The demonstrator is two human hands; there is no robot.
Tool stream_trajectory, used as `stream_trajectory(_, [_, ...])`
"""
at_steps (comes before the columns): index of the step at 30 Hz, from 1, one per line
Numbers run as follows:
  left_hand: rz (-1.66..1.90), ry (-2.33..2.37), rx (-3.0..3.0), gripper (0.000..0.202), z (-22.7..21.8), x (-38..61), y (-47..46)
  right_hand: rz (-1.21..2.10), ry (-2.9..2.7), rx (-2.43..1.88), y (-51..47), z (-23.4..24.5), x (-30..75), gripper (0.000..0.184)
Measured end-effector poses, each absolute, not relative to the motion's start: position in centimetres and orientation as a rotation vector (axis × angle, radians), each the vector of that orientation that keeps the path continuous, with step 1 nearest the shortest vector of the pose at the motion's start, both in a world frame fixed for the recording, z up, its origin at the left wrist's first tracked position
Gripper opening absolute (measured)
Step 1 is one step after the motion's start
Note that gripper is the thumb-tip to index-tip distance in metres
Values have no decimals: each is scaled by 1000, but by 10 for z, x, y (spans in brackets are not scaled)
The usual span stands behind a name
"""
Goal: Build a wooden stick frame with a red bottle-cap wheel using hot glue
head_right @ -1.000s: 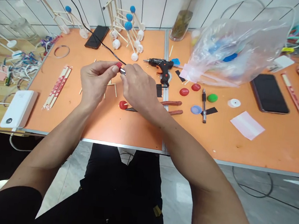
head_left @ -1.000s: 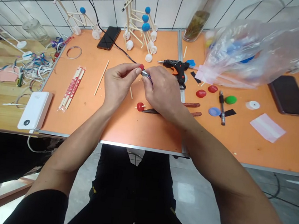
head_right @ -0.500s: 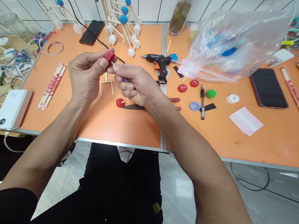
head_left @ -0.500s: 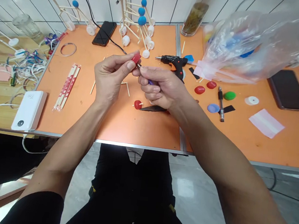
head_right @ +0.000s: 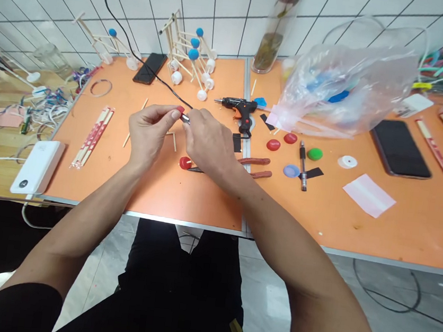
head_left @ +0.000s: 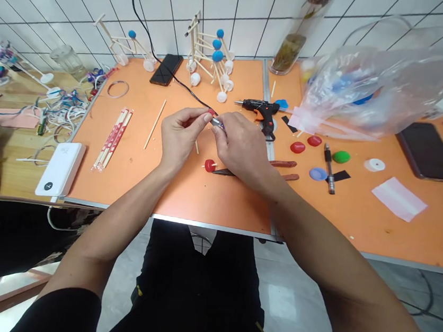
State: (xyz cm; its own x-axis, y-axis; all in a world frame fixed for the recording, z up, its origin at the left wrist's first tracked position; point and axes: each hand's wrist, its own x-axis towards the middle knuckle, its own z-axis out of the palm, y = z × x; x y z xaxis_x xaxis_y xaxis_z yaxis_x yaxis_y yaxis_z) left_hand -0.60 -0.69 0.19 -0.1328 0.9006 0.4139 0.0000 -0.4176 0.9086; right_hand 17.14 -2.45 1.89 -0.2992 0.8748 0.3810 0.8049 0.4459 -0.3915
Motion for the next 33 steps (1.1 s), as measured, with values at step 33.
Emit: stream_trajectory(33, [1636, 1026, 1264, 14, -6, 0, -11, 594, -1840, -1300, -17, 15, 173, 16])
